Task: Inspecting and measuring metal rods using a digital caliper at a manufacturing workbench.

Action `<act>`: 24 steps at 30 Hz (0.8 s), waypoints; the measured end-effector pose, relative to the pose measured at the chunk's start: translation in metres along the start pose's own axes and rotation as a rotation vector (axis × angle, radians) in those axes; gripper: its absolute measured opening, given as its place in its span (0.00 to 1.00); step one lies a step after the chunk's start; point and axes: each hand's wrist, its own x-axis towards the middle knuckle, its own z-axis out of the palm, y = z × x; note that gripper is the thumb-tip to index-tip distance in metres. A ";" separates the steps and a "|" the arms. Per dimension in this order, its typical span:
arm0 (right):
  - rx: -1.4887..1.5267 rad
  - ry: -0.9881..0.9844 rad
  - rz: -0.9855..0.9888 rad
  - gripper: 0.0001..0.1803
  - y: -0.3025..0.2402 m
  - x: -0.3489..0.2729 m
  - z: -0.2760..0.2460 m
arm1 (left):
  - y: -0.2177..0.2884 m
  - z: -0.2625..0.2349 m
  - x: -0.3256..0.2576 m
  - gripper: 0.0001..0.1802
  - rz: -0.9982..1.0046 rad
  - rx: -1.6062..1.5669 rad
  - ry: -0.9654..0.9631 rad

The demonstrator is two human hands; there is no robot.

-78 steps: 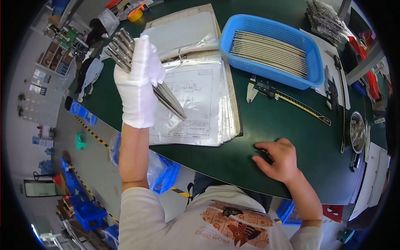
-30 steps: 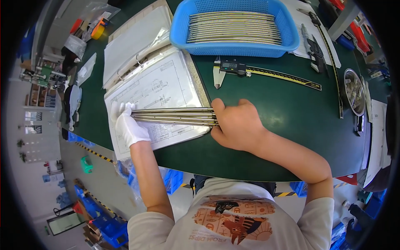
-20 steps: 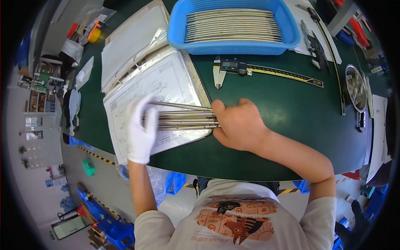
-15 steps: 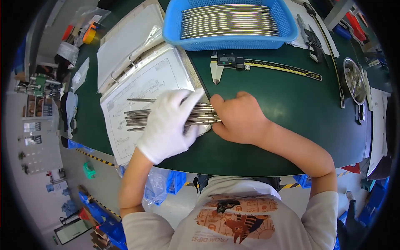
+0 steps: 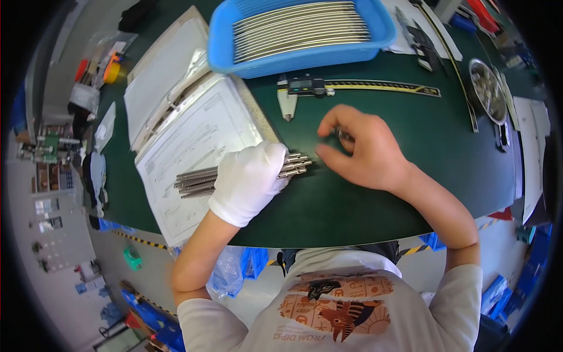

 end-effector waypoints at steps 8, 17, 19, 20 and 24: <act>1.278 0.279 0.272 0.10 0.005 0.029 0.065 | 0.020 0.011 0.009 0.15 0.054 -0.014 0.108; 0.094 0.278 -0.202 0.09 0.036 0.002 0.038 | 0.021 0.024 0.004 0.12 0.051 0.016 0.144; -0.001 0.163 -0.080 0.08 0.027 -0.014 0.009 | 0.022 0.024 -0.001 0.12 0.041 0.017 0.129; -0.059 0.176 -0.117 0.09 0.030 -0.019 0.003 | 0.023 0.023 -0.001 0.12 0.043 0.028 0.143; -0.069 0.247 -0.327 0.07 0.040 -0.028 0.002 | 0.026 0.018 0.005 0.14 -0.004 0.049 0.096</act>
